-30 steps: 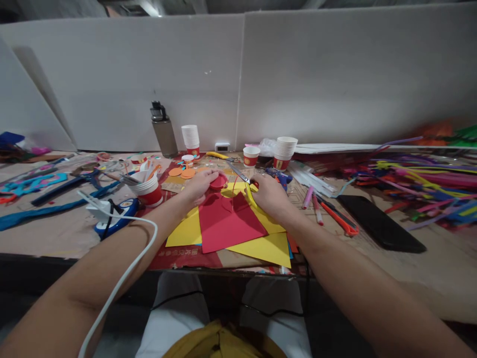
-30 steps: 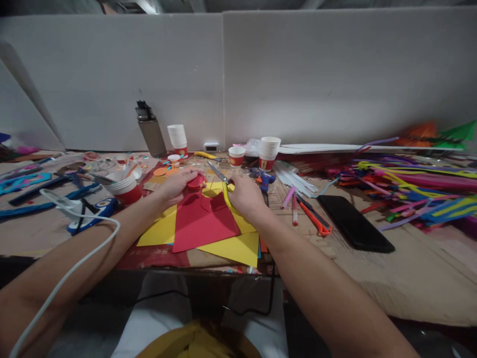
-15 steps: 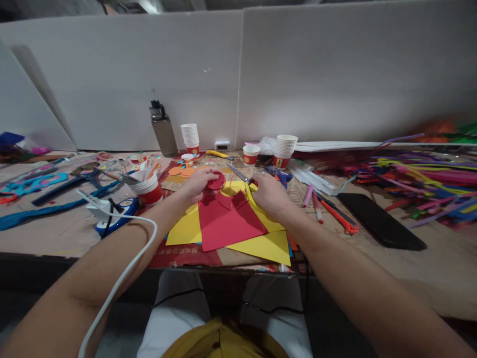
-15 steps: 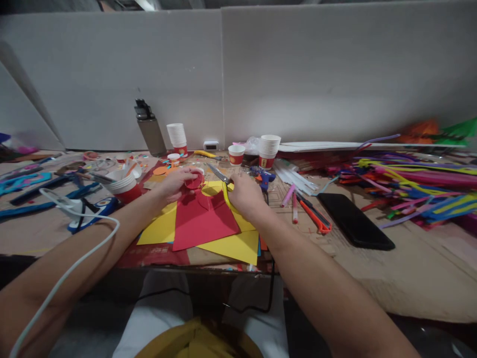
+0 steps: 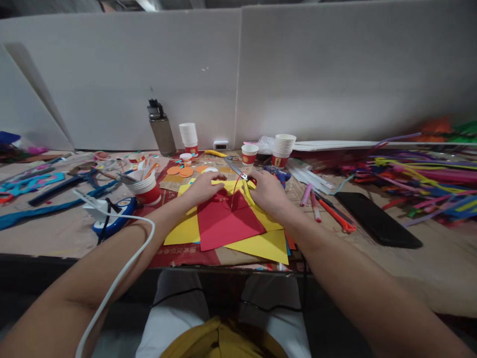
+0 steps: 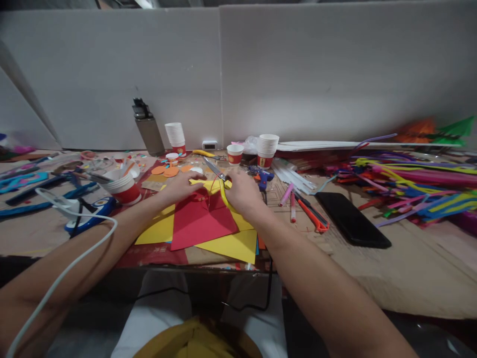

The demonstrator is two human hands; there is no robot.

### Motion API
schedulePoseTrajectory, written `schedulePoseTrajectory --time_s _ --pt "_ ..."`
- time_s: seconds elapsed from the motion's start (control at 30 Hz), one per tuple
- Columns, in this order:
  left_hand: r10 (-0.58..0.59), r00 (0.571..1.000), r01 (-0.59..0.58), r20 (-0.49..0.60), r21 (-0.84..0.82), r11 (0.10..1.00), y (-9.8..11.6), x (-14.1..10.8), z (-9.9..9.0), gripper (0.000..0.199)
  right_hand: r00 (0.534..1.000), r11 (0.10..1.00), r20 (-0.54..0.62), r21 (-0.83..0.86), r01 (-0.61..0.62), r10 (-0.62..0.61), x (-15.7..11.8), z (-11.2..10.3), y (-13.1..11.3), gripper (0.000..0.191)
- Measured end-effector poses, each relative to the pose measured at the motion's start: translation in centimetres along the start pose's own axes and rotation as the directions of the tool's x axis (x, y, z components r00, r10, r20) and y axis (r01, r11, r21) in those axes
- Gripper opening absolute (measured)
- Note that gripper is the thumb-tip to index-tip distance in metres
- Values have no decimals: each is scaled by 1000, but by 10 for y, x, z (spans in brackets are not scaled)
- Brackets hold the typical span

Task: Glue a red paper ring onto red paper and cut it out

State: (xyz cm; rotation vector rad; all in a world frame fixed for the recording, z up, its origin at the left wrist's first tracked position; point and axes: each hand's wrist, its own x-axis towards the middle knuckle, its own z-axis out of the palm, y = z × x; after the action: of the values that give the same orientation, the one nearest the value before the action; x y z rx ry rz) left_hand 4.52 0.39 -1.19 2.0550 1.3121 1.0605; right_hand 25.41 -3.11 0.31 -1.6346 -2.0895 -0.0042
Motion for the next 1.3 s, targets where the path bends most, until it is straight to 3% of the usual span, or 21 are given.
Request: schedulePoseTrajectory --time_s 0.17,0.27,0.47,0.63,0.73,0.8,0.83,0.87,0.9,0.93,0.97,1.0,1.03,1.07,1.1,1.13,1.17,1.23,1.3 --pt "155 988 -156 17 40 987 13 -5 1 33 1000 1000 -7 8 1 -1 -1 0 -2 30" --pt "208 977 -210 41 43 977 21 -10 4 27 1000 1000 -22 25 16 -15 -2 0 -3 29" --pt "96 992 -93 81 -34 995 28 -16 10 15 996 996 -59 69 63 -59 -5 2 -6 30" --pt "30 988 -20 153 -65 998 28 -16 6 22 994 994 -70 68 87 -83 -4 3 -3 30" --pt "48 979 -2 197 -226 974 28 -17 -1 27 994 992 -61 84 96 -91 -2 3 0 33" --pt "103 944 19 313 -364 931 33 -19 -7 27 995 993 -68 88 77 -71 0 4 2 32" --pt "160 898 30 411 -418 908 37 -21 -10 24 996 995 -72 82 63 -58 1 5 2 32" --pt "222 822 48 525 -451 891 42 -24 -12 20 996 996 -76 75 54 -48 1 5 2 32" --pt "292 712 72 639 -480 874 47 -26 -14 15 996 996 -76 72 51 -46 2 6 2 33" --pt "350 565 112 747 -490 864 52 -29 -16 12 996 996 -75 72 47 -42 2 7 2 33" --pt "373 363 164 854 -453 876 56 -31 -17 16 997 996 -73 74 45 -39 2 7 2 32" --pt "366 197 222 910 -405 887 59 -32 -18 28 997 996 -73 76 44 -38 2 8 2 31" --pt "335 95 265 937 -349 899 60 -32 -19 38 997 996 -73 78 44 -38 1 8 2 31" --pt "303 123 283 945 -326 902 58 -31 -20 35 996 996 -74 80 45 -39 1 8 2 30" --pt "269 249 268 930 -333 904 55 -29 -21 28 996 996 -75 82 46 -40 1 9 2 30" --pt "234 406 231 883 -347 909 49 -26 -24 23 996 995 -78 89 49 -42 1 9 2 30" --pt "200 502 196 841 -337 921 42 -21 -26 22 996 994 -82 98 50 -42 2 9 3 30" --pt "144 620 122 771 -277 953 26 -11 -32 25 995 991 -88 120 51 -40 2 8 3 29" --pt "92 825 43 558 -224 974 12 -1 -37 25 996 988 -80 147 43 -31 4 8 3 26"
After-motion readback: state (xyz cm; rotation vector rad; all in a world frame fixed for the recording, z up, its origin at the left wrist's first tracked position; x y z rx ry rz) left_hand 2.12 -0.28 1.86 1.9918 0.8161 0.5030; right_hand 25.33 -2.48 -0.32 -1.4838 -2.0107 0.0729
